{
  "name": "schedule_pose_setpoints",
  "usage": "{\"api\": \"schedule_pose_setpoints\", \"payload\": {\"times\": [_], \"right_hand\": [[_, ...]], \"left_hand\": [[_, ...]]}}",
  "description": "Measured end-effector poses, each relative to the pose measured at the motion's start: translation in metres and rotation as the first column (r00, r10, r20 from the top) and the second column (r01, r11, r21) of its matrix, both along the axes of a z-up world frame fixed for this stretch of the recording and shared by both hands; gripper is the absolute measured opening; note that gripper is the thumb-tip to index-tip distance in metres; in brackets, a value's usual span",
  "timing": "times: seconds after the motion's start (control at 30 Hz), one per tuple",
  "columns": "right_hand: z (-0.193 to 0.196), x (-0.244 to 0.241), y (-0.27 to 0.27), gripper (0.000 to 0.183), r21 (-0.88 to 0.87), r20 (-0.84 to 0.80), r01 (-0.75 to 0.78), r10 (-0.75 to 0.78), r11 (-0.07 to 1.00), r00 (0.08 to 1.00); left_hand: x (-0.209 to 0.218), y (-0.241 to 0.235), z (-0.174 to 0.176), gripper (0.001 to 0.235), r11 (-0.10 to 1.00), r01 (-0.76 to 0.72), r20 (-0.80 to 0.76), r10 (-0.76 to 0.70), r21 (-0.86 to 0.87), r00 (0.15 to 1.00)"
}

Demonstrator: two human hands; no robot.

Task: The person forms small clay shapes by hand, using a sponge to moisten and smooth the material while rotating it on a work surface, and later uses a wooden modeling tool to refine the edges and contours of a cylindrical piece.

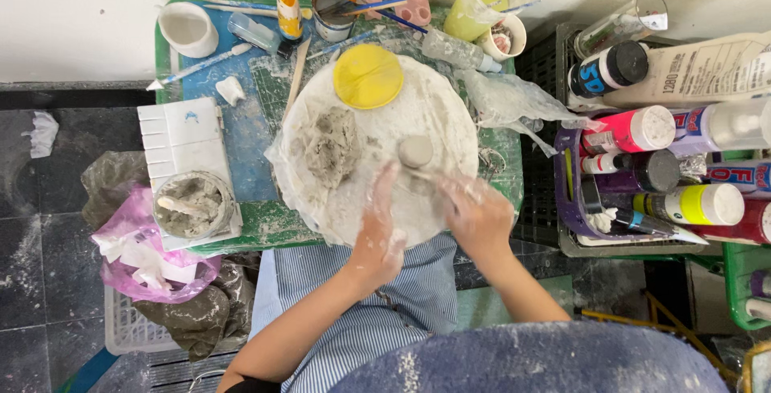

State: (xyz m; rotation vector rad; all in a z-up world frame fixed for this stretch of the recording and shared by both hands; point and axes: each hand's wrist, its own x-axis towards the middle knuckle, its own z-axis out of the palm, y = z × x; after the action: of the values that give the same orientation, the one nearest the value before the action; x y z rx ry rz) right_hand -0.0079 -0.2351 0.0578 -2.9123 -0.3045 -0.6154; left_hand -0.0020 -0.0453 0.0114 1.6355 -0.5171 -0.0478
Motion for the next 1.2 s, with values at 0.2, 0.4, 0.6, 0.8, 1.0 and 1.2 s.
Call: {"api": "schedule_pose_setpoints", "payload": {"times": [0.2,0.4,0.6,0.8,1.0,1.2], "right_hand": [[-0.003,0.001,0.015,0.025,0.025,0.026,-0.009,0.008,1.000,1.000],[-0.008,0.004,0.014,0.014,0.077,0.094,0.035,-0.042,0.996,0.995],[-0.010,0.021,0.026,0.013,0.169,0.080,0.043,-0.058,0.985,0.995],[-0.004,0.019,0.031,0.014,0.128,0.075,0.058,-0.068,0.990,0.995],[-0.011,0.007,0.025,0.005,0.099,0.026,0.039,-0.042,0.994,0.999],[-0.013,0.036,0.024,0.007,0.155,0.069,0.042,-0.053,0.987,0.996]], "left_hand": [[-0.017,0.033,0.000,0.075,0.862,-0.154,0.261,0.026,0.483,0.965],[0.011,0.087,-0.016,0.065,0.601,-0.544,0.457,0.310,0.586,0.834],[0.030,0.078,-0.024,0.111,0.780,-0.342,0.184,0.288,0.524,0.940],[0.012,0.069,-0.023,0.124,0.805,-0.360,0.164,0.321,0.472,0.933],[0.006,0.074,-0.013,0.130,0.623,-0.430,0.245,0.363,0.653,0.899],[0.009,0.081,-0.013,0.130,0.666,-0.410,0.207,0.365,0.623,0.908]]}}
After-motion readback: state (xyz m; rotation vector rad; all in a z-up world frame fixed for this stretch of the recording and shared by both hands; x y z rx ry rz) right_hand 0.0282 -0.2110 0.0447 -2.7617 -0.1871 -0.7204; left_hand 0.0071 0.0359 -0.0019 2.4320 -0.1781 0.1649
